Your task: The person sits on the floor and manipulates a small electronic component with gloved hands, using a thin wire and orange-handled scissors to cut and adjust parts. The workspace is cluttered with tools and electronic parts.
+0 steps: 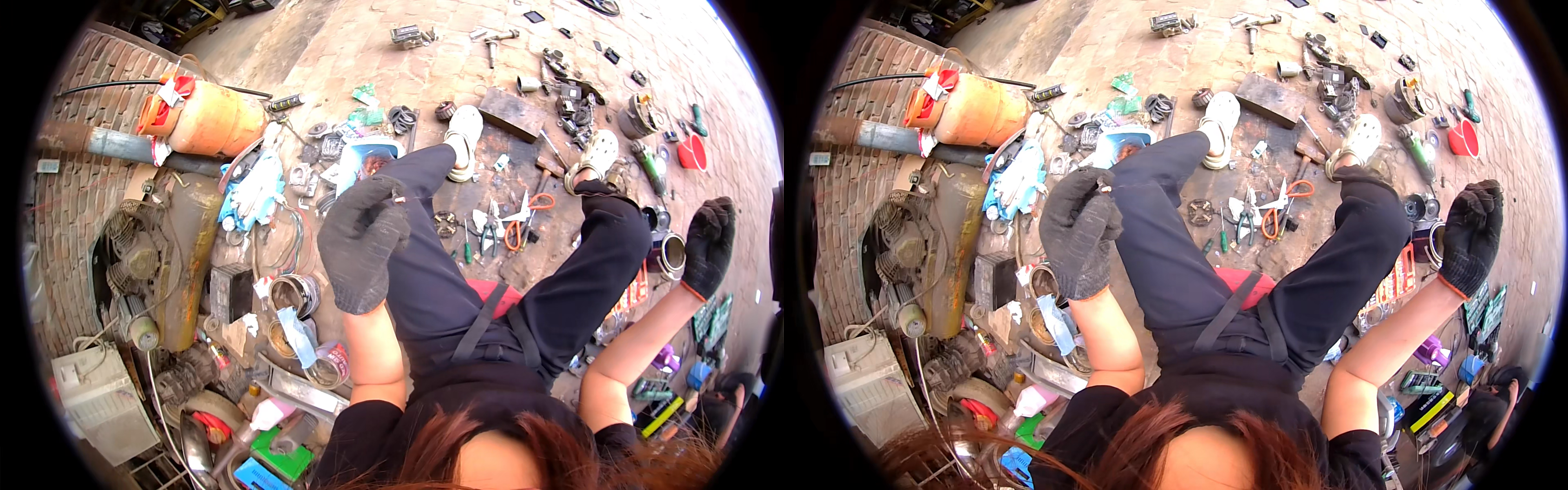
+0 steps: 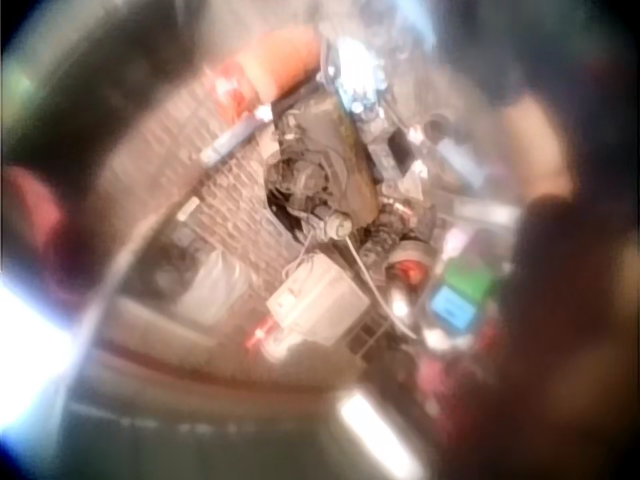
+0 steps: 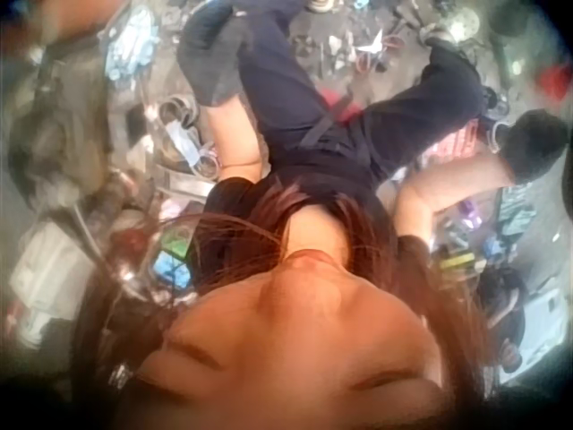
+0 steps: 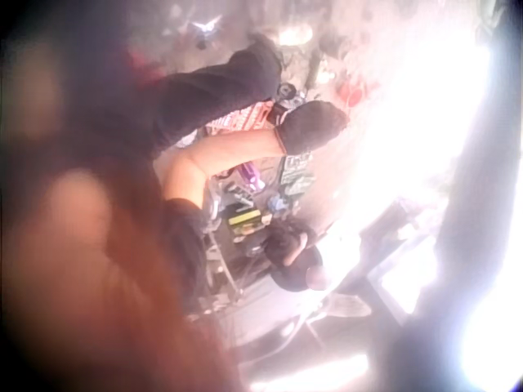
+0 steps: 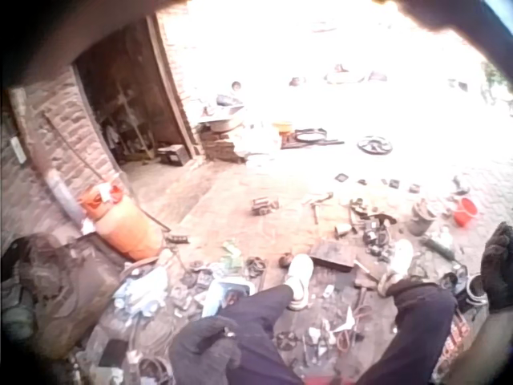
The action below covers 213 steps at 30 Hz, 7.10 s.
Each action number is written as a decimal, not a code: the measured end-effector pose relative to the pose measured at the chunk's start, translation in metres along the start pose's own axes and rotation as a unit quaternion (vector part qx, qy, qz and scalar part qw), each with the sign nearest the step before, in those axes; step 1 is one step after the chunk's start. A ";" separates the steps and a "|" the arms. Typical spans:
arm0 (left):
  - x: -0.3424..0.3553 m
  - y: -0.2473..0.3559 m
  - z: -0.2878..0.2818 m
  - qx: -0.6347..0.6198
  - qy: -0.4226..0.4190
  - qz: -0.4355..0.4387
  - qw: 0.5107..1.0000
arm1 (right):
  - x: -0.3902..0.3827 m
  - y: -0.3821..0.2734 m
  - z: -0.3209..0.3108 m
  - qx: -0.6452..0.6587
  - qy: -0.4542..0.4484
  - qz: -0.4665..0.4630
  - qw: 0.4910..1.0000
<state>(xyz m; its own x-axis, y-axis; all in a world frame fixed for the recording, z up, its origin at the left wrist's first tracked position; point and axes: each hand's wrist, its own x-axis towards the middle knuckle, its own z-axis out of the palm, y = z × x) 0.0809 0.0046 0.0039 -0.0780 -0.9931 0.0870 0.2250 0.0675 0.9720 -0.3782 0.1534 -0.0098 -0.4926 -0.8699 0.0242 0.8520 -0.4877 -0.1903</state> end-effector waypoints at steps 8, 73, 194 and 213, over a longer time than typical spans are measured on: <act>0.009 0.011 -0.033 0.074 0.118 0.061 0.988 | 0.029 -0.033 -0.005 -0.082 -0.020 0.043 0.996; -0.011 -0.002 0.027 0.126 -0.148 -0.017 0.981 | -0.040 0.198 0.061 -0.665 -0.115 0.024 0.737; 0.006 0.010 0.013 0.196 -0.072 0.123 0.970 | -0.047 0.233 0.051 -0.604 -0.010 0.172 0.778; 0.016 0.005 0.016 0.168 -0.105 0.102 0.975 | -0.048 0.226 0.030 -0.653 -0.083 0.062 0.750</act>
<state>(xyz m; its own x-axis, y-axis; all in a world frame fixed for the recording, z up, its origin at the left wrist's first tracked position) 0.0655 -0.0092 0.0134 -0.2704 -0.9166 0.2945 -0.0721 0.3243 0.9432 -0.1570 0.0828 -0.0246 -0.3018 -0.9530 0.0277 -0.0642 -0.0086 -0.9979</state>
